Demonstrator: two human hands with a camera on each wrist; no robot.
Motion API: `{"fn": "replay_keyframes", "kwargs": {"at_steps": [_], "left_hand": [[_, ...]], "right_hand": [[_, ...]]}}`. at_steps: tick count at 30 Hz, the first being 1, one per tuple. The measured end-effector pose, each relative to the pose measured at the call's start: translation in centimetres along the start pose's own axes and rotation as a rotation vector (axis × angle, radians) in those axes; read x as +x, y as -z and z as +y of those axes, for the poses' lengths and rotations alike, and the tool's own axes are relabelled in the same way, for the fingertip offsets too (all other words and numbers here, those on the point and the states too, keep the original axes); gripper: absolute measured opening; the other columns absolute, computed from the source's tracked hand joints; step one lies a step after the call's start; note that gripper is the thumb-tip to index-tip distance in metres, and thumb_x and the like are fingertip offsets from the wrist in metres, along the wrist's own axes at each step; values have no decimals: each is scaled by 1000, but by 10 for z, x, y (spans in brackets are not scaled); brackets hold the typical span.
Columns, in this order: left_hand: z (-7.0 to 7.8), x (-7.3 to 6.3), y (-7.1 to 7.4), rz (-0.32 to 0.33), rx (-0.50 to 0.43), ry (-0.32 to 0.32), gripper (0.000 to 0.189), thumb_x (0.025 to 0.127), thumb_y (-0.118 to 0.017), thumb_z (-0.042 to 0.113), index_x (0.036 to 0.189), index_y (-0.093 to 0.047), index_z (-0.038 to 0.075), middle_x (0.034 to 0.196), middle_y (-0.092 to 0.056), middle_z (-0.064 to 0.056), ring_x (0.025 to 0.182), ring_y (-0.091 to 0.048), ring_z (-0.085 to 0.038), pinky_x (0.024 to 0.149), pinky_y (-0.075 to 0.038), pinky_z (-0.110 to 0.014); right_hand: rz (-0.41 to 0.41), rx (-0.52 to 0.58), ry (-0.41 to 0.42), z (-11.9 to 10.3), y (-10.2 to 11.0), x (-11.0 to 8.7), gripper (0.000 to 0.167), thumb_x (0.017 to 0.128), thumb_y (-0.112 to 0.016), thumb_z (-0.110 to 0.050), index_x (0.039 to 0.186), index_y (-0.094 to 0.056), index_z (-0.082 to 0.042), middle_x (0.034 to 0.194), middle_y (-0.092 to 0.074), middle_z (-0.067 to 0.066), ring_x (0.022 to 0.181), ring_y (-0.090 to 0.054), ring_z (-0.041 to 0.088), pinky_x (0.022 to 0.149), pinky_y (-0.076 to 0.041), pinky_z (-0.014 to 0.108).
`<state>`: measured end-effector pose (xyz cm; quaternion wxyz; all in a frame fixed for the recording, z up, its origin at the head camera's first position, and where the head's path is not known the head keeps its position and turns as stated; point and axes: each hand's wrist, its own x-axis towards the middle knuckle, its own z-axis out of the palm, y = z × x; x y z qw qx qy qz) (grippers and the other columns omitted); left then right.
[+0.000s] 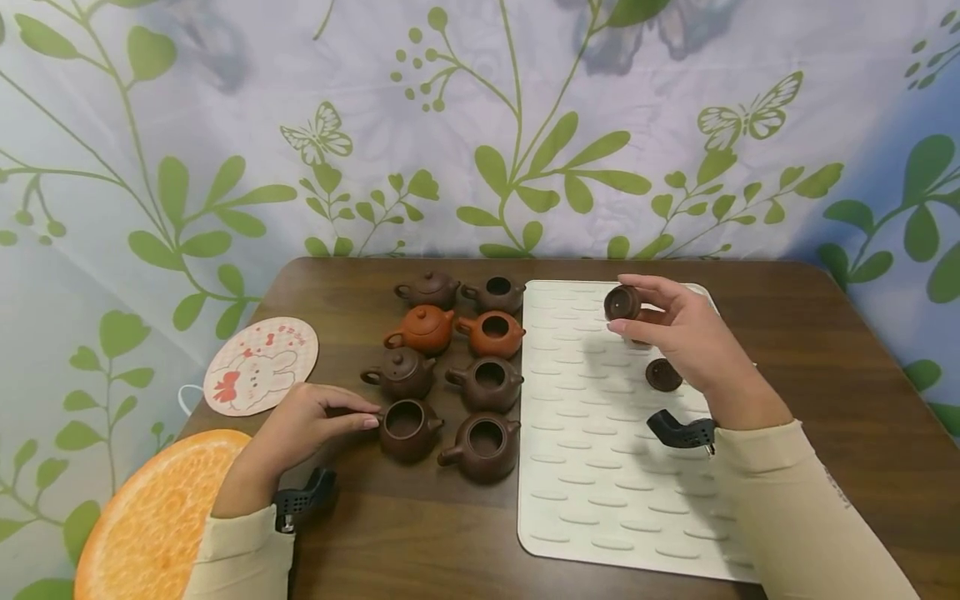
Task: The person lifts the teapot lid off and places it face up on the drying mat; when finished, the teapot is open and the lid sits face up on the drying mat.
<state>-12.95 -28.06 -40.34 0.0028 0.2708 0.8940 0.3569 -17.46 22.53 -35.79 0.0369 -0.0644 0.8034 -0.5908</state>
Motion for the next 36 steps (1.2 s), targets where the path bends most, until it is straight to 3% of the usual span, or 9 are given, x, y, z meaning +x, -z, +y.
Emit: {"fn": "replay_keyframes", "kwargs": {"at_steps": [5, 11, 18, 25, 31, 36], "left_hand": [[1, 0, 0, 1, -3, -10, 14, 89, -87, 18, 103, -87, 23, 99, -76, 20, 93, -73, -8, 78, -59, -30], [2, 0, 1, 6, -2, -13, 15, 88, -88, 16, 102, -87, 22, 98, -76, 20, 93, -73, -8, 78, -59, -30], [2, 1, 1, -8, -24, 11, 13, 90, -87, 19, 102, -87, 23, 98, -76, 20, 92, -73, -8, 78, -59, -31], [2, 0, 1, -11, -29, 23, 14, 90, -87, 19, 103, -87, 23, 98, -76, 20, 92, -73, -8, 78, -59, -31], [1, 0, 1, -15, -31, 28, 14, 90, -86, 19, 103, -87, 23, 98, -76, 20, 92, -73, -8, 78, -59, -31], [1, 0, 1, -13, -16, 24, 14, 90, -86, 19, 103, -87, 24, 98, -75, 21, 93, -73, -8, 78, -59, -31]], "right_hand": [[58, -72, -39, 12, 17, 2, 69, 95, -84, -24, 156, -52, -18, 141, -56, 8, 109, -65, 12, 83, -51, 23], [93, -106, -119, 22, 34, 5, 73, 94, -84, -33, 157, -50, -18, 151, -48, 12, 126, -58, 19, 89, -50, 18], [107, -142, -180, 32, 47, 15, 71, 93, -84, -37, 152, -50, -20, 155, -44, 14, 128, -54, 28, 101, -47, 47], [114, -175, -167, 40, 53, 28, 65, 97, -82, -32, 152, -50, -17, 155, -44, 18, 121, -54, 22, 92, -53, 38], [120, -217, -159, 42, 54, 34, 72, 98, -79, -32, 156, -46, -5, 153, -47, 23, 122, -51, 32, 100, -45, 56], [115, -260, -138, 40, 54, 42, 70, 98, -80, -34, 152, -49, -2, 142, -54, 23, 119, -54, 35, 98, -44, 54]]}}
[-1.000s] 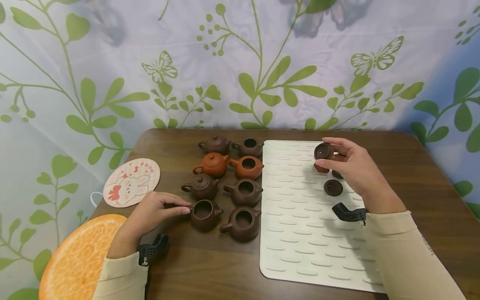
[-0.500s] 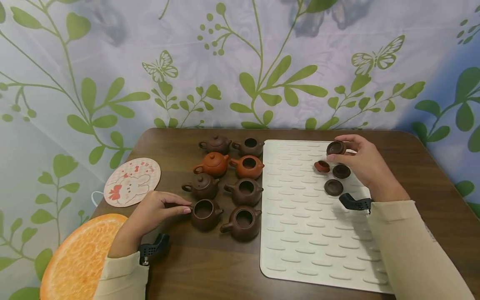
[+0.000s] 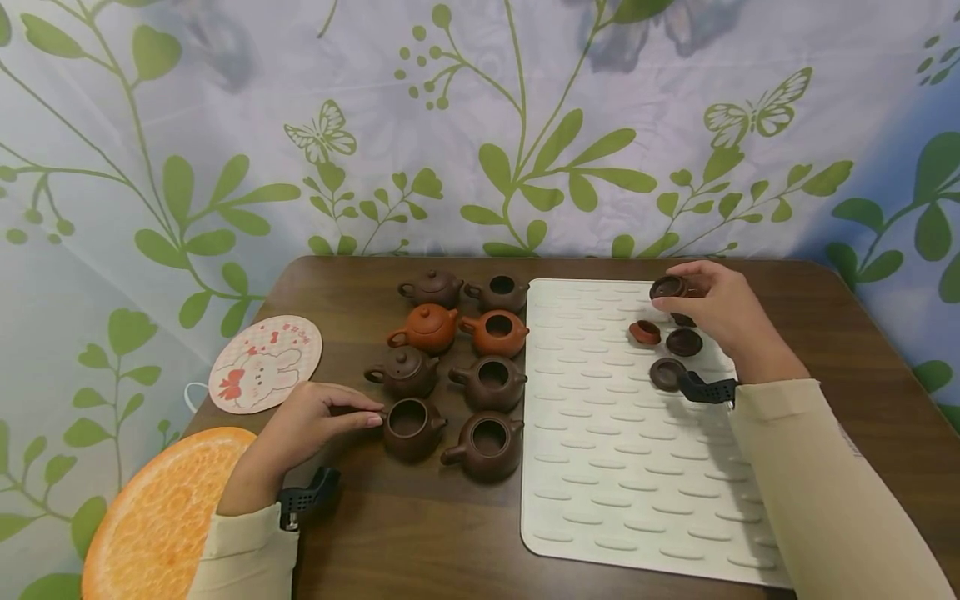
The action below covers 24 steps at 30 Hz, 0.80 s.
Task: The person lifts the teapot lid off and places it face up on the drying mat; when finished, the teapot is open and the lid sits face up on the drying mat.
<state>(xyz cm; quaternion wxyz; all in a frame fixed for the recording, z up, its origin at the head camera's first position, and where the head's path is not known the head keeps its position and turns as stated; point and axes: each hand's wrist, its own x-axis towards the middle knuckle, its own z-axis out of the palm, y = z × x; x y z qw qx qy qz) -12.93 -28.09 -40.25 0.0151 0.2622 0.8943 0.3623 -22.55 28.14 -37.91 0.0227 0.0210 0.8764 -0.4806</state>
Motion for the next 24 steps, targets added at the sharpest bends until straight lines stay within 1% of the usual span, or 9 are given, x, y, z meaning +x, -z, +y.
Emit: {"fn": "replay_keyframes", "kwargs": {"at_steps": [2, 6, 11, 16, 20, 24], "left_hand": [[0, 0, 0, 3, 5, 0, 14, 90, -86, 19, 103, -87, 24, 98, -75, 21, 93, -73, -7, 78, -59, -31], [0, -1, 0, 4, 3, 0, 14, 90, -86, 19, 103, -87, 23, 98, -76, 20, 93, -73, -8, 78, -59, -31], [1, 0, 0, 4, 12, -8, 14, 90, -86, 20, 104, -87, 23, 98, -76, 20, 93, -73, -7, 78, -59, -31], [1, 0, 0, 3, 13, -14, 14, 91, -86, 20, 104, -87, 23, 99, -76, 20, 93, -73, -7, 78, -59, -31], [1, 0, -1, 4, 12, -8, 13, 90, -86, 20, 103, -87, 23, 98, -76, 20, 93, -73, -7, 78, -59, -31], [0, -1, -1, 6, 15, -7, 13, 90, -86, 20, 103, -87, 23, 98, -76, 20, 93, -73, -7, 78, -59, -32]], "right_hand": [[-9, -23, 0, -3, 0, 4, 70, 97, -80, -36, 151, -51, -3, 139, -56, 22, 119, -55, 36, 96, -45, 53], [-49, -102, 4, -7, 3, 13, 70, 96, -81, -38, 150, -54, -3, 138, -56, 23, 122, -53, 40, 99, -44, 59], [-132, -233, 45, -8, 6, 24, 61, 98, -79, -31, 147, -57, -2, 136, -60, 28, 122, -55, 44, 100, -42, 65], [-210, -356, 36, -6, 6, 36, 58, 97, -81, -29, 144, -59, -2, 141, -55, 30, 126, -51, 49, 96, -45, 66], [-242, -406, 40, -3, 5, 41, 57, 97, -81, -26, 143, -60, 1, 143, -52, 31, 126, -52, 52, 94, -47, 65], [-252, -436, 59, -2, 4, 43, 56, 97, -80, -21, 143, -60, 4, 144, -50, 33, 127, -51, 54, 95, -47, 66]]}}
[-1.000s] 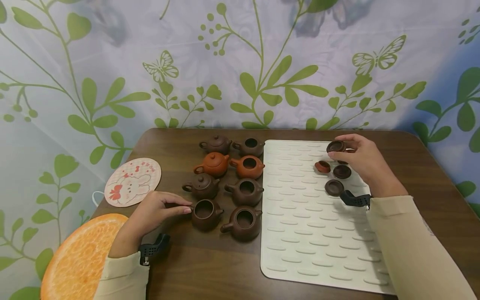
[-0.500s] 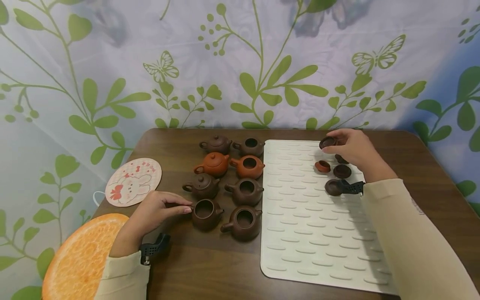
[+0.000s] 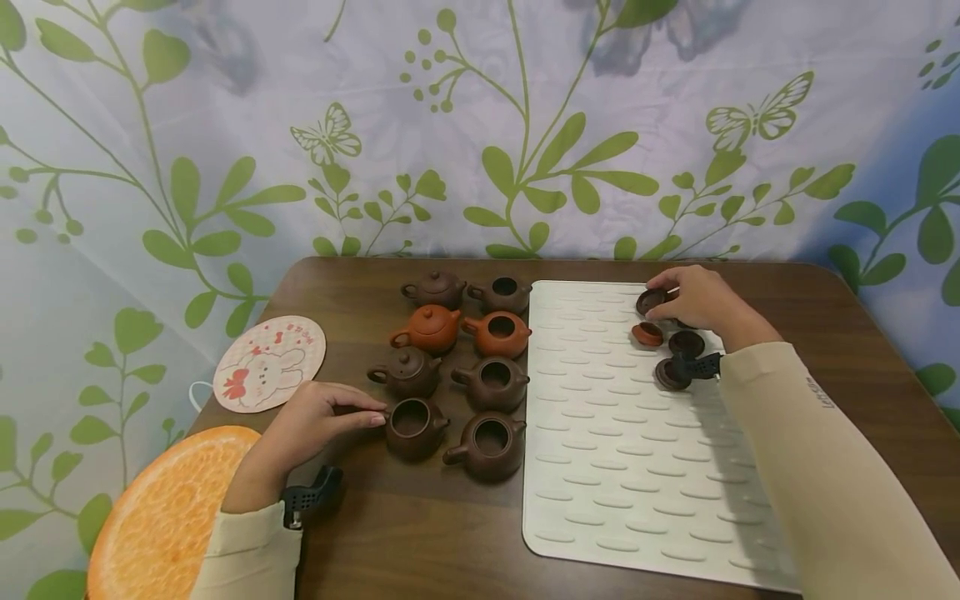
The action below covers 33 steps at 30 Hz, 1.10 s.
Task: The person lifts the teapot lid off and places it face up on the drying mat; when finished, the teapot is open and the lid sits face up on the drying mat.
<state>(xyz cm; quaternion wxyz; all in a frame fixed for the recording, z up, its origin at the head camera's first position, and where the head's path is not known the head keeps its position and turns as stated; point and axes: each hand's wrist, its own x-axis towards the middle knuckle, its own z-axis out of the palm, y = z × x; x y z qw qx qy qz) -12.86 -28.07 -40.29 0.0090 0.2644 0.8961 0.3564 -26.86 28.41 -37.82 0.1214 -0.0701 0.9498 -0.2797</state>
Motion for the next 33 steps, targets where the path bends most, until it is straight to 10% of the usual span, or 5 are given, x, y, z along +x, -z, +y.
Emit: {"fn": "replay_keyframes", "kwargs": {"at_steps": [15, 33], "left_hand": [[1, -1, -1, 0, -13, 18, 14, 90, -87, 19, 103, -87, 23, 97, -76, 20, 92, -73, -8, 78, -59, -31], [2, -1, 0, -3, -24, 26, 15, 90, -86, 17, 103, -87, 22, 98, -76, 19, 92, -73, -8, 76, -59, -31]], "right_hand": [[-31, 25, -54, 4, 0, -6, 60, 100, -76, -29, 146, -57, 4, 148, -46, 35, 132, -42, 57, 102, -39, 70], [118, 114, -56, -5, 6, -21, 57, 107, -64, -36, 146, -55, 4, 146, -51, 32, 132, -46, 52, 103, -40, 68]]}}
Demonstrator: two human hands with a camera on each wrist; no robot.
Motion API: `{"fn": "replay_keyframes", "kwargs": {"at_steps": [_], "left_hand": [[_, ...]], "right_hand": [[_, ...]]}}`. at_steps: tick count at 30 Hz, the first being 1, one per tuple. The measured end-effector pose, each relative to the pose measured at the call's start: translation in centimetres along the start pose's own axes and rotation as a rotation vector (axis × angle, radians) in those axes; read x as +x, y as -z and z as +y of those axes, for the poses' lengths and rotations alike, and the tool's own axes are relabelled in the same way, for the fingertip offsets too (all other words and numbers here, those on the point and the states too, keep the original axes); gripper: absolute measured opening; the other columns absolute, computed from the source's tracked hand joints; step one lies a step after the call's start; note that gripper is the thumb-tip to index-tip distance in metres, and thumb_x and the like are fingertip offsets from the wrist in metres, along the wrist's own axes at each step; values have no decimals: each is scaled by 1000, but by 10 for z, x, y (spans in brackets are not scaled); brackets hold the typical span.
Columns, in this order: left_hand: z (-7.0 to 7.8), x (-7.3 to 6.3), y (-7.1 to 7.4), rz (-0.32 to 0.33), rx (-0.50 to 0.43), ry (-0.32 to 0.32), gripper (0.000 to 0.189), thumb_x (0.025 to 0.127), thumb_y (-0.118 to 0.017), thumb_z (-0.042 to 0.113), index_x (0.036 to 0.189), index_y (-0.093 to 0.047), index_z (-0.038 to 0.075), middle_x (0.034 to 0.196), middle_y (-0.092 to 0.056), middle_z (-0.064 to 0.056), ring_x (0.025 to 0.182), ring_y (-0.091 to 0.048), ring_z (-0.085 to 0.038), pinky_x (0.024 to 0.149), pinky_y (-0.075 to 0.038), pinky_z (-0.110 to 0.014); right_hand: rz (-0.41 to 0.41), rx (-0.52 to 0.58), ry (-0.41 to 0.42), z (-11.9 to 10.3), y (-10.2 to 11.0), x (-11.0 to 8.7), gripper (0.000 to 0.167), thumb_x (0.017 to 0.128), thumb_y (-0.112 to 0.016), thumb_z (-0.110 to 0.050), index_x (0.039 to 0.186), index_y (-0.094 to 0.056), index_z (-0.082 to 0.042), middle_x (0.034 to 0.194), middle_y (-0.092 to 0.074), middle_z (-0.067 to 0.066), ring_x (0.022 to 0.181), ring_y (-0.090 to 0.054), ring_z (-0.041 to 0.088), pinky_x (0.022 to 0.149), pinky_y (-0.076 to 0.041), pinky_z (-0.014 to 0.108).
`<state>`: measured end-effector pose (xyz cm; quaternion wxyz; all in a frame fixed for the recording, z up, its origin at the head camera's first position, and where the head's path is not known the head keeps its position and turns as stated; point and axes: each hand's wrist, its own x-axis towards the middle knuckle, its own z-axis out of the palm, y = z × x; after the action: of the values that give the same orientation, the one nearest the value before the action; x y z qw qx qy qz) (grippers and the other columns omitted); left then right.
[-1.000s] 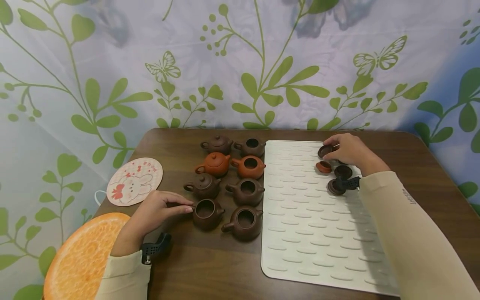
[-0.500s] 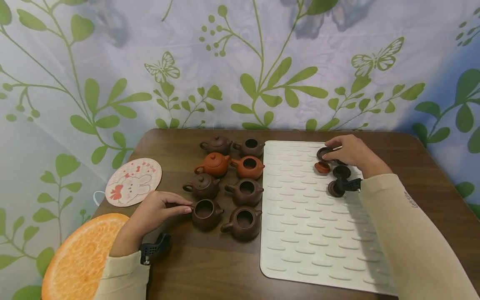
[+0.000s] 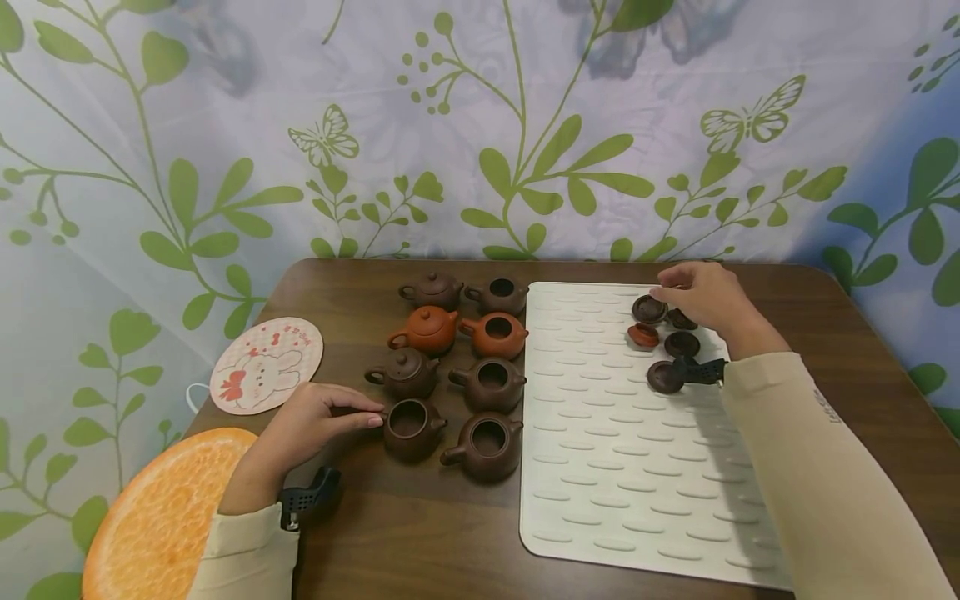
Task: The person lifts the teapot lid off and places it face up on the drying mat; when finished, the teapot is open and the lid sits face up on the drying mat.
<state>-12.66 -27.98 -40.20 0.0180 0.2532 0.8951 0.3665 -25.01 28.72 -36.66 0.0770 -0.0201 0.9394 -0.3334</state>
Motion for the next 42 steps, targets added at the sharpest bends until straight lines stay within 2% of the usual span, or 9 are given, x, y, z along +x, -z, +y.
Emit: {"fn": "replay_keyframes", "kwargs": {"at_steps": [6, 14, 29, 36, 42], "left_hand": [[1, 0, 0, -1, 3, -2, 15, 90, -86, 17, 103, -87, 21, 98, -76, 19, 92, -73, -8, 76, -59, -31], [2, 0, 0, -1, 16, 0, 14, 90, -86, 18, 103, -87, 22, 98, -76, 19, 92, -72, -8, 77, -59, -31], [1, -1, 1, -7, 36, -6, 15, 91, -86, 21, 106, -86, 22, 100, -76, 20, 94, -72, -7, 78, -59, -32], [1, -2, 2, 3, 17, -3, 14, 90, -87, 22, 105, -86, 23, 99, -76, 19, 93, -72, -7, 77, -59, -31], [1, -3, 2, 10, -6, 18, 14, 91, -87, 25, 105, -87, 23, 99, -76, 18, 92, -72, -8, 76, -59, -30]], "right_hand": [[42, 33, -3, -8, -4, -7, 60, 107, -63, -41, 148, -55, 2, 146, -52, 31, 133, -46, 50, 104, -39, 67], [114, 107, 60, -29, -16, -18, 55, 105, -67, -37, 143, -60, 2, 139, -59, 29, 129, -53, 45, 103, -42, 65], [82, 118, 193, -82, -48, -28, 49, 104, -70, -37, 142, -65, -6, 143, -59, 21, 135, -53, 41, 108, -42, 58], [50, 176, 280, -117, -75, -29, 43, 104, -71, -31, 139, -67, -7, 140, -62, 16, 132, -55, 38, 108, -44, 54], [12, 237, 360, -149, -107, -30, 37, 103, -74, -27, 136, -70, -9, 136, -65, 12, 128, -59, 36, 104, -48, 52]]}}
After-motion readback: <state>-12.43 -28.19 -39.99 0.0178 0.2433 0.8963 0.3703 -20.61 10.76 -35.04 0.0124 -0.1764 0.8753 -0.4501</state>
